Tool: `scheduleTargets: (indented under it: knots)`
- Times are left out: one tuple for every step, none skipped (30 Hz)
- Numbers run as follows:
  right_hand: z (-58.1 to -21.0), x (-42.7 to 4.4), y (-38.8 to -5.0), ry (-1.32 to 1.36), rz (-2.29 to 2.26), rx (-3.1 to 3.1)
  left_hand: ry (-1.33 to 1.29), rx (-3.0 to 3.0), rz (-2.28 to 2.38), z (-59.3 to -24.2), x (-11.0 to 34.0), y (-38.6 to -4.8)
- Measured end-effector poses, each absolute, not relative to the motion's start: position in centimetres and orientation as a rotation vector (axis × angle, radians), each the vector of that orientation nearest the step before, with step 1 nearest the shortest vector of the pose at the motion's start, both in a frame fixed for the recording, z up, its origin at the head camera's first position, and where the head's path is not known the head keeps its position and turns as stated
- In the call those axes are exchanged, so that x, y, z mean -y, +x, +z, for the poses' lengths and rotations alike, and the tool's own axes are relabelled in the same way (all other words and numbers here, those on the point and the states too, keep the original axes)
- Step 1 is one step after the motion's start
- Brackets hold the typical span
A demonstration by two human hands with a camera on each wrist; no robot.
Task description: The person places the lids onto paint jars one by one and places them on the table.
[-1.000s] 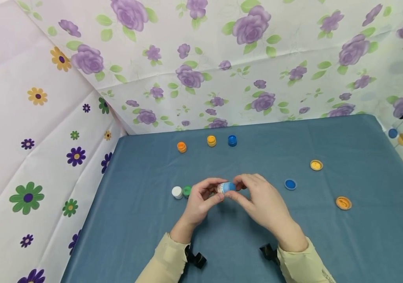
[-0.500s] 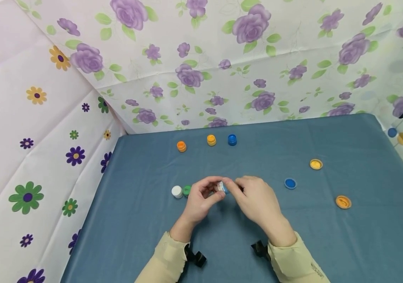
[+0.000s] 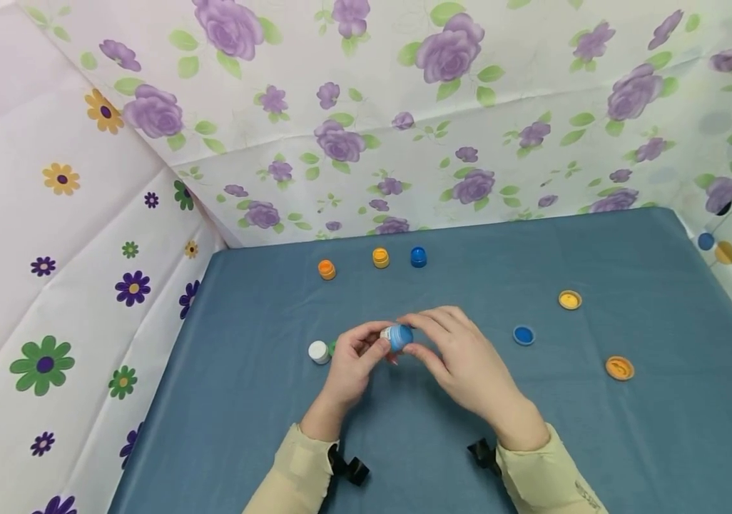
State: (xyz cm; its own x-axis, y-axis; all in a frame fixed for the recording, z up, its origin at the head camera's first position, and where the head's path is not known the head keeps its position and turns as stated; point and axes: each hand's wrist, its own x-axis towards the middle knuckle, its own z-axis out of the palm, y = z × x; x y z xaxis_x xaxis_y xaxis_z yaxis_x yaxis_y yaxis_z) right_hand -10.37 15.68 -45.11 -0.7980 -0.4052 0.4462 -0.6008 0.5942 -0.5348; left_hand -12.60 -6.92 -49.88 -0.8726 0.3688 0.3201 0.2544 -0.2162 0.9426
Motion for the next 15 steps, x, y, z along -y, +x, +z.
scheduleTargets:
  knots:
    - [-45.2,-15.5,-10.3,0.822,1.000,2.544,0.777,-1.897,2.264,-49.9,7.0,-12.6]
    - [-45.2,-15.3,-10.3,0.820,0.993,2.539,0.792,-1.878,2.266,-50.0,7.0,-12.6]
    - [-45.2,-15.0,-10.3,0.818,0.990,2.530,0.802,-1.855,2.271,-50.1,7.0,-12.6]
    - [-45.3,-14.8,-10.3,0.813,0.986,2.520,0.811,-1.829,2.280,-50.1,7.0,-12.6]
    - [-45.3,-14.6,-10.3,0.806,0.981,2.508,0.817,-1.805,2.291,-50.2,7.0,-12.6]
    - [-45.3,-14.4,-10.2,0.797,0.981,2.494,0.823,-1.782,2.302,-50.2,7.0,-12.6]
    - [-45.4,-14.2,-10.2,0.785,0.979,2.481,0.824,-1.773,2.316,-50.2,6.9,-12.6]
    - [-45.4,-14.0,-10.1,0.772,0.980,2.467,0.825,-1.773,2.331,-50.2,6.9,-12.6]
    - [-45.5,-13.8,-10.1,0.759,0.980,2.453,0.828,-1.779,2.345,-50.2,6.9,-12.6]
    - [-45.7,-13.5,-10.1,0.744,0.979,2.440,0.838,-1.799,2.354,-50.2,6.9,-12.6]
    - [-45.8,-13.3,-10.0,0.727,0.974,2.427,0.851,-1.829,2.358,-50.2,6.8,-12.5]
    - [-45.9,-13.1,-9.9,0.706,0.967,2.415,0.864,-1.865,2.357,-50.2,6.8,-12.5]
    - [-46.1,-12.9,-9.9,0.683,0.958,2.403,0.881,-1.906,2.353,-50.2,6.7,-12.5]
    - [-46.2,-12.7,-9.8,0.663,0.952,2.392,0.901,-1.943,2.348,-50.2,6.6,-12.5]
    - [-46.4,-12.5,-9.8,0.644,0.945,2.382,0.922,-1.979,2.341,-50.2,6.5,-12.5]
